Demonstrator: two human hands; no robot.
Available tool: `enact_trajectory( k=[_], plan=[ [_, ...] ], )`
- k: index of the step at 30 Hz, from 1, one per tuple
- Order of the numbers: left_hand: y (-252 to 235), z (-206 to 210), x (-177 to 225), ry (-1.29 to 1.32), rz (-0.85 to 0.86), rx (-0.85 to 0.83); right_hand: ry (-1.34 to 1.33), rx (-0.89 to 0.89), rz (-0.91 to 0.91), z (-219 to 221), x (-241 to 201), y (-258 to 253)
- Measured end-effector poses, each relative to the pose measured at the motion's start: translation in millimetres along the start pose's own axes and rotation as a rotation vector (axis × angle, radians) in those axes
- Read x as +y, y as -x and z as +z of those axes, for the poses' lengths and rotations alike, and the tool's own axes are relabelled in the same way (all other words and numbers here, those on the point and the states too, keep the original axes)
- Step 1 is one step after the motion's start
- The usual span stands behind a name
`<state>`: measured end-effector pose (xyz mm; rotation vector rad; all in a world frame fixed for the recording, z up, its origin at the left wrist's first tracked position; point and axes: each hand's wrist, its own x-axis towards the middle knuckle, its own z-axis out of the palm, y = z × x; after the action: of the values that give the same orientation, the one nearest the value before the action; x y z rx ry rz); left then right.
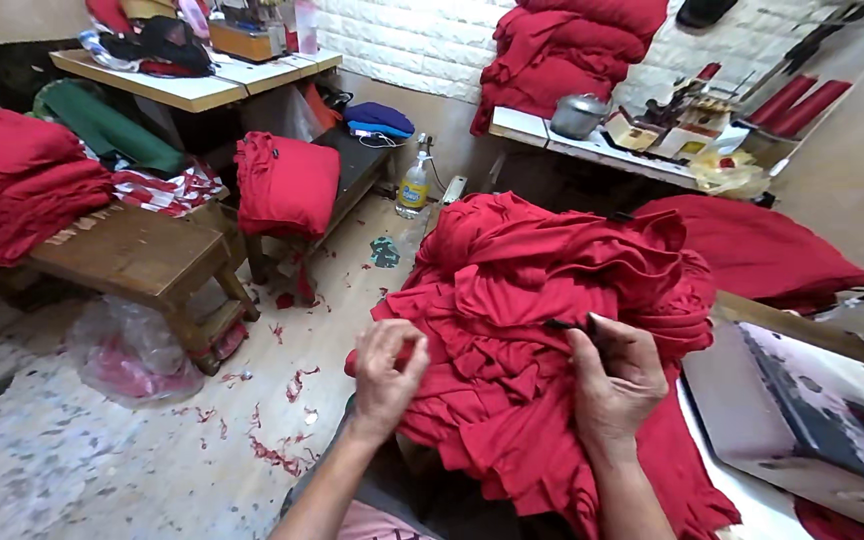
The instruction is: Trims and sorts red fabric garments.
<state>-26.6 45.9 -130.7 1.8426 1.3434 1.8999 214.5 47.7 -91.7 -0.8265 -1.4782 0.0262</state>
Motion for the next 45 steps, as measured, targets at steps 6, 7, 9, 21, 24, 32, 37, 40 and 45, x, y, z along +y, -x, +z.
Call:
enact_trajectory(
  k=[6,7,9,21,24,32,37,40,45],
  plan=[
    [-7,-21,-13,-0.076,-0.213,0.086,-0.209,0.129,0.241,0,0,-3],
    [-9,-14,-3,0.014,-0.164,0.067,-0.212,0.124,0.232,-1,1,-2],
    [-12,1,21,0.184,-0.068,-0.038,-0.205,0.118,0.216,-1,2,-2],
    [-29,78,52,-0.078,0.290,-0.334,-0.237,0.142,0.273,-2,5,0],
    [-35,68,51,0.055,0.137,-0.362,-0.245,0.143,0.277,-2,4,0],
    [-29,75,46,-0.021,0.297,-0.290,-0.231,0.128,0.267,-1,4,1],
    [-27,86,51,-0.282,0.397,-0.255,-0.212,0.113,0.273,-2,4,2],
    [-29,83,46,-0.157,0.292,-0.288,-0.217,0.109,0.272,-2,4,2],
    [-34,66,43,0.115,0.031,-0.340,-0.220,0.110,0.262,-1,3,1]
  ],
)
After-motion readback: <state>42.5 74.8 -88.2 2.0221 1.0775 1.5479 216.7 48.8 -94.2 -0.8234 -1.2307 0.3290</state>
